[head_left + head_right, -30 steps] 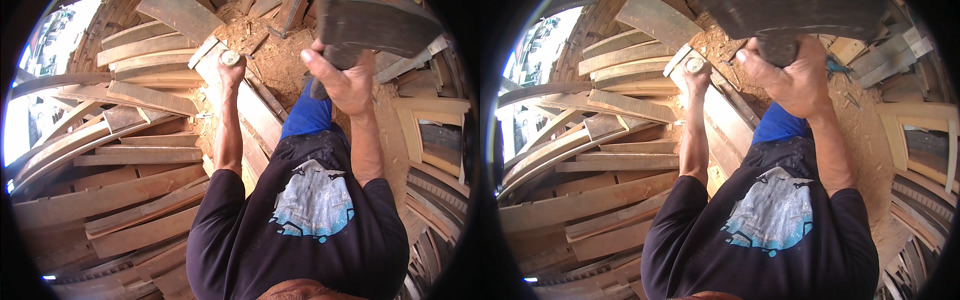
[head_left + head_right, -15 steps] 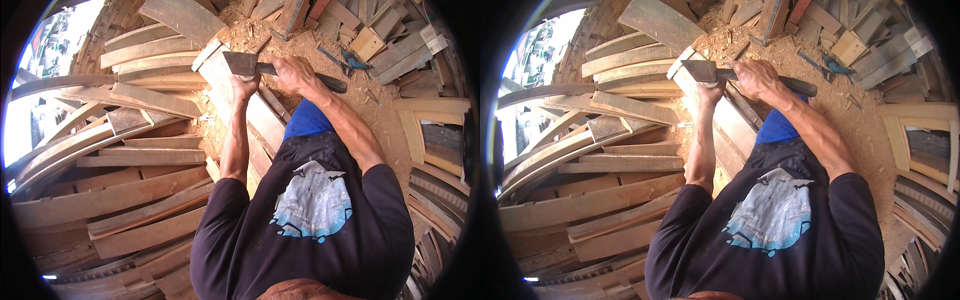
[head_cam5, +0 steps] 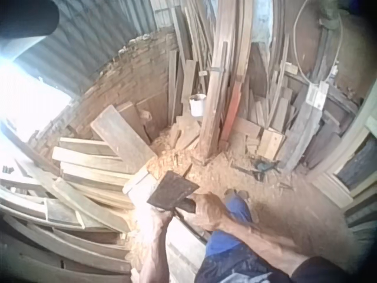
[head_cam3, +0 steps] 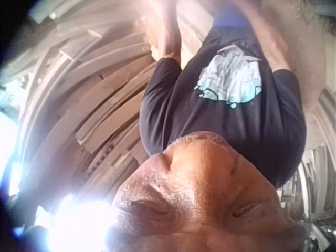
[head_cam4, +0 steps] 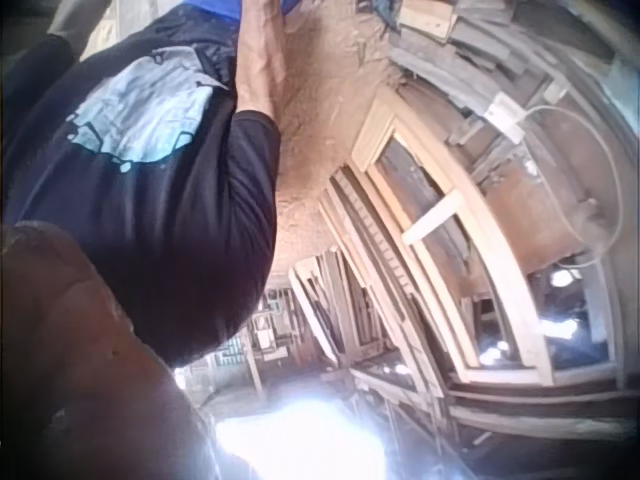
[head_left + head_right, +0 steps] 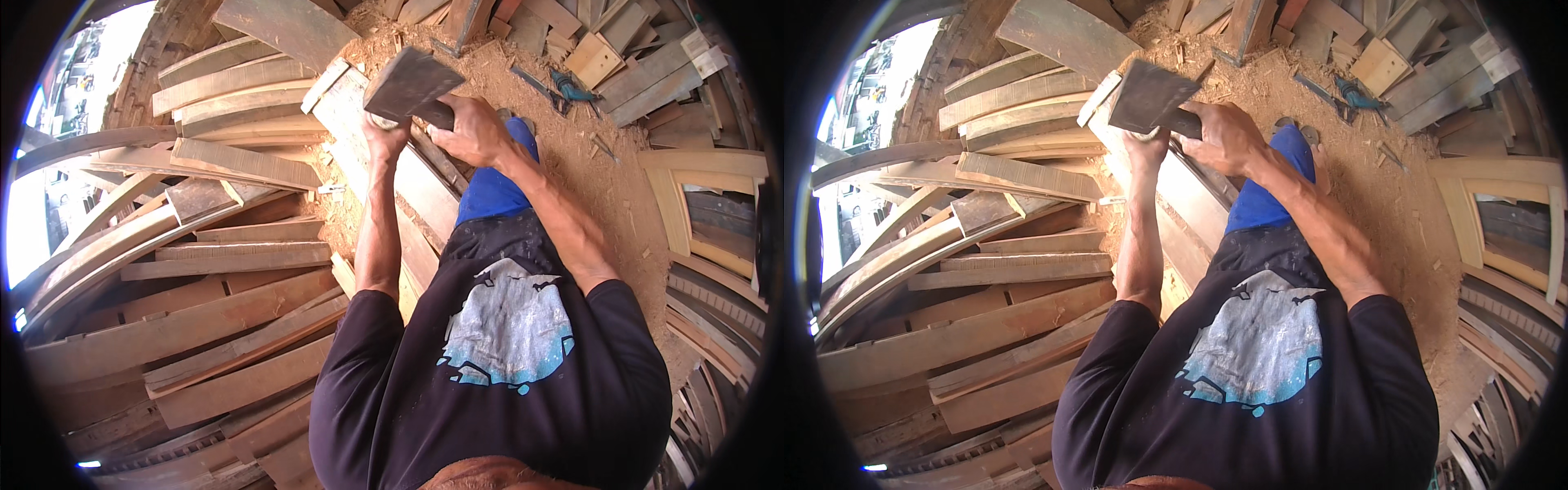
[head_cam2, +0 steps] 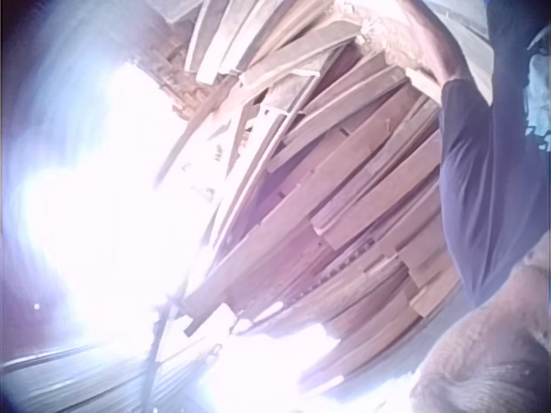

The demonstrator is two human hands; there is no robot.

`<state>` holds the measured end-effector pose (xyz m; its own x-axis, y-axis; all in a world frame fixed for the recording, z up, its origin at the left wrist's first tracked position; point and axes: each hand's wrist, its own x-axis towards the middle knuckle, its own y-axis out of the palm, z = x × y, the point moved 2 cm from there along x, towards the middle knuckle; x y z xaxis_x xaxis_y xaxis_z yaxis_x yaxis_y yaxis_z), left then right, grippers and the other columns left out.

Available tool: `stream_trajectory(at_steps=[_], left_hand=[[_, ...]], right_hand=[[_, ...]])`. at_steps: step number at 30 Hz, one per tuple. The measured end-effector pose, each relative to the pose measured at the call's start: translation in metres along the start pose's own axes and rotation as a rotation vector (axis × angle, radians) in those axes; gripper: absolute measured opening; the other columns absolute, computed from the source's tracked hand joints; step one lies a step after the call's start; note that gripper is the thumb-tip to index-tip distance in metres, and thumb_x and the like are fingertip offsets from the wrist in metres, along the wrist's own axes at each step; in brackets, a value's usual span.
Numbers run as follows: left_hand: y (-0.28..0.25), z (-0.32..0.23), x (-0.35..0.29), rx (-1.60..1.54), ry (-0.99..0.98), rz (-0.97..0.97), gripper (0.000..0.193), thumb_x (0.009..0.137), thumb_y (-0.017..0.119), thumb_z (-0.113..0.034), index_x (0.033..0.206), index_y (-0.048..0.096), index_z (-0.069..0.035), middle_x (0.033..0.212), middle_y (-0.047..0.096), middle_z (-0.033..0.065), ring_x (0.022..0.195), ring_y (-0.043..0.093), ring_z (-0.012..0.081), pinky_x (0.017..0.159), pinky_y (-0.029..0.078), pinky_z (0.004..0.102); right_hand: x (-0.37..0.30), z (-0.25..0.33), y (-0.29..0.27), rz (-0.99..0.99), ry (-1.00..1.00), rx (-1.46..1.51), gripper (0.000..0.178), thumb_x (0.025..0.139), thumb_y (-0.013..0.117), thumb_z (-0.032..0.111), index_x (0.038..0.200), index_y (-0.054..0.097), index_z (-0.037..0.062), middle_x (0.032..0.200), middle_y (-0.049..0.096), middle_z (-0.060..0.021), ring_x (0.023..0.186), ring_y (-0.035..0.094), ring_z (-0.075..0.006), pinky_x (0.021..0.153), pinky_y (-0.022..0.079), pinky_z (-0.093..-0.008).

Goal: The person selects a wooden plank from a pile, then uses a chisel and a wooden mallet to shape the end of the plank. The person repeatedly strikes the chisel to remove wood and refine the shape.

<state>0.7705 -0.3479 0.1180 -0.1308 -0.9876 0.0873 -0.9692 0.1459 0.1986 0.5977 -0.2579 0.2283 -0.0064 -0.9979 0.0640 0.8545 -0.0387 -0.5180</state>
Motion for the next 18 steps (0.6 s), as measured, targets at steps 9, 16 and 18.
stream_trajectory(at_steps=[9, 16, 18], left_hand=[[-0.004, 0.010, 0.046, 0.329, 0.027, -0.038, 0.027, 0.080, 0.075, -0.005, 0.100, 0.057, -0.005, 0.081, 0.066, 0.0019, 0.075, 0.063, 0.0101, 0.067, 0.051, 0.0245], [0.010, -0.020, 0.052, 0.369, 0.106, 0.097, 0.029, 0.081, 0.076, -0.010, 0.101, 0.055, -0.005, 0.080, 0.065, 0.0005, 0.072, 0.062, 0.0096, 0.066, 0.050, 0.0252], [0.008, -0.016, 0.054, 0.409, 0.029, 0.094, 0.031, 0.081, 0.076, -0.010, 0.104, 0.055, -0.005, 0.081, 0.065, 0.0007, 0.074, 0.063, 0.0103, 0.068, 0.051, 0.0256]], right_hand=[[-0.069, -0.022, 0.013, -0.229, -0.122, 0.313, 0.017, 0.082, 0.070, 0.011, 0.095, 0.066, 0.0019, 0.085, 0.067, -0.0069, 0.076, 0.062, -0.0190, 0.074, 0.051, -0.0355], [-0.083, -0.032, 0.008, -0.117, 0.052, 0.393, 0.007, 0.086, 0.068, 0.009, 0.082, 0.063, 0.0047, 0.071, 0.061, 0.0017, 0.067, 0.054, -0.0096, 0.065, 0.047, -0.0320], [-0.084, -0.029, 0.007, -0.120, 0.041, 0.393, 0.008, 0.086, 0.069, 0.009, 0.082, 0.063, 0.0045, 0.071, 0.061, 0.0014, 0.067, 0.054, -0.0102, 0.066, 0.047, -0.0321]])
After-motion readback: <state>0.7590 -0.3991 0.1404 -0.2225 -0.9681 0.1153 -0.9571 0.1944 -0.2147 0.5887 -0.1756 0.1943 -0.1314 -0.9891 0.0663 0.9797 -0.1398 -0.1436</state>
